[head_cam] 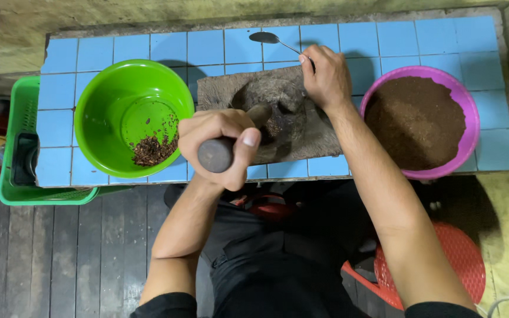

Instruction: The person uses a pestle and mortar to grind dark seeds or spices. They repeatedly pound the contents, then use a spoon to scrape and transfer the ground material into a green bowl. The process is repeated multiple times throughout the clip.

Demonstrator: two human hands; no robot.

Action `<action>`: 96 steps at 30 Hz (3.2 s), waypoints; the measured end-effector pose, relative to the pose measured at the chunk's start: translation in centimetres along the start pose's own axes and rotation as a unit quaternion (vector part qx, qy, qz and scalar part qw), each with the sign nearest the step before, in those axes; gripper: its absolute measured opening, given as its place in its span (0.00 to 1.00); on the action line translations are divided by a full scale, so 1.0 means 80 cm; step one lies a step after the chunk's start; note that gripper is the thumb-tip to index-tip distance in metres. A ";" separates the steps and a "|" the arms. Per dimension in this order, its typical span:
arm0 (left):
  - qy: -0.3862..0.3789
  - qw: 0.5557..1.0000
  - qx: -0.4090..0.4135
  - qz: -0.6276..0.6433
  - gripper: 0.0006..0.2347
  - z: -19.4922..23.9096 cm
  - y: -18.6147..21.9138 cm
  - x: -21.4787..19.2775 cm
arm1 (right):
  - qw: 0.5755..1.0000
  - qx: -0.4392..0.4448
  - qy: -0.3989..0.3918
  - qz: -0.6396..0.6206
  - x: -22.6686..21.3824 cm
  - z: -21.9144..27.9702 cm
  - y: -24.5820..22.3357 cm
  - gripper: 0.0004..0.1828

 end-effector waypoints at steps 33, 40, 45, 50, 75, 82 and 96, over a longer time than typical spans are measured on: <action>0.084 0.995 -0.009 0.052 0.14 0.034 -0.020 -0.021 | 1.000 0.020 -0.013 -0.012 0.005 0.004 0.004 0.12; 0.027 0.994 -0.099 -0.029 0.14 0.078 -0.102 -0.005 | 1.000 0.003 0.002 -0.012 -0.003 0.000 0.002 0.11; 0.060 0.996 -0.067 0.000 0.16 0.091 -0.080 -0.019 | 1.000 0.000 0.001 -0.006 -0.001 0.003 -0.003 0.12; 0.019 0.995 -0.088 -0.034 0.16 0.072 -0.078 -0.023 | 1.000 0.005 -0.008 -0.008 0.001 0.004 -0.002 0.11; 0.326 0.932 -0.046 0.150 0.12 0.131 -0.128 -0.137 | 1.000 0.005 -0.008 -0.019 -0.007 0.001 -0.009 0.09; 0.529 0.787 -0.193 0.254 0.15 0.199 -0.161 -0.221 | 0.993 -0.066 0.087 -0.042 -0.050 0.030 -0.043 0.13; 0.554 0.763 -0.205 0.261 0.15 0.220 -0.172 -0.239 | 0.993 -0.062 -0.096 0.033 -0.110 0.099 -0.092 0.11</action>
Point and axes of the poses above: each hand's wrist, its own z-axis away from the middle knuckle, its own x-axis out of the palm, y = z × x, the point moved 10 cm from there along -z, towards the middle knuckle, and after that the axes turned 6 degrees about z, right-handed, at the moved point
